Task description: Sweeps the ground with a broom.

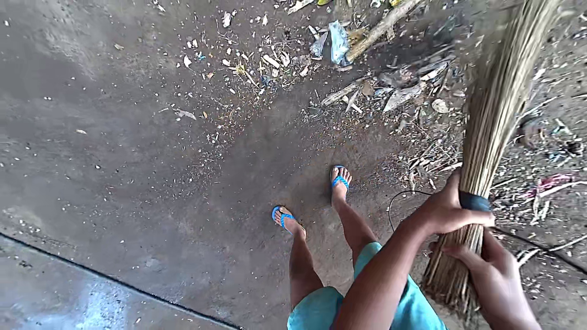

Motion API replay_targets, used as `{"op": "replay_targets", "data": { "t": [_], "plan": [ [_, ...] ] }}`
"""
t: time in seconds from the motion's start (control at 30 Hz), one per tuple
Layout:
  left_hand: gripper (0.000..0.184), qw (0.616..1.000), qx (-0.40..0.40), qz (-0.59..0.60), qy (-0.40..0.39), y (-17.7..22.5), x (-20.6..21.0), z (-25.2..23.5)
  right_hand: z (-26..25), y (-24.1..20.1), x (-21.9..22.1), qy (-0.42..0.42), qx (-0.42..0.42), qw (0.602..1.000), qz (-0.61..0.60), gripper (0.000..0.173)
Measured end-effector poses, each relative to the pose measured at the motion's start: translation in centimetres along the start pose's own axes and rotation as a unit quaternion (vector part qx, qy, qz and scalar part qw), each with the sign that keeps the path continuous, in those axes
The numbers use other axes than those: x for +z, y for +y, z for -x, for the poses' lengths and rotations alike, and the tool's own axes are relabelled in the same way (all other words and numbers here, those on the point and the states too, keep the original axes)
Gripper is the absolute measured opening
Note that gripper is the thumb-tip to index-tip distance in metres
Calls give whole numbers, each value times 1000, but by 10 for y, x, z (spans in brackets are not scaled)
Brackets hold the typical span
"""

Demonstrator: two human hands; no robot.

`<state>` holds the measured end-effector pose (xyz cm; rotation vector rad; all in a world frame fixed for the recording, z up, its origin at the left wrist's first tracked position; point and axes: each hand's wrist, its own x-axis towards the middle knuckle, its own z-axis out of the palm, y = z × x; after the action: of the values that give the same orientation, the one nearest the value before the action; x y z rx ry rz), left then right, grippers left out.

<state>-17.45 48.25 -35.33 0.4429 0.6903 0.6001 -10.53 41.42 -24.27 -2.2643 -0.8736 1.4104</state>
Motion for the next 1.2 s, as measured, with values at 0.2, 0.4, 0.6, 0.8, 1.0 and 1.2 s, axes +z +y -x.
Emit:
{"op": "replay_targets", "data": {
  "t": [0.2, 0.4, 0.6, 0.8, 1.0, 1.2],
  "plan": [
    [112, 968, 43, -22, 247, -33, 18, 120, 55, 27, -11, -206, 24, 978, 35, 67],
    [109, 882, -10, -20, 470, -42, -6, 119, -14, 24, 9, -396, 166, 901, -58, 85],
    [101, 972, -77, -111, 192, -2, -26, -43, -87, 9, -23, -139, 100, 973, -152, 54],
    [90, 981, -87, -172, -35, 52, 3, -122, -101, -30, -20, 57, 23, 978, -199, 33],
    [110, 989, 1, -147, 32, 27, 6, -30, -34, 1, -12, -7, -29, 994, -103, 59],
    [119, 899, -24, -56, 433, -38, 40, 140, 27, 36, -29, -375, 66, 924, -37, 77]
  ]
}}
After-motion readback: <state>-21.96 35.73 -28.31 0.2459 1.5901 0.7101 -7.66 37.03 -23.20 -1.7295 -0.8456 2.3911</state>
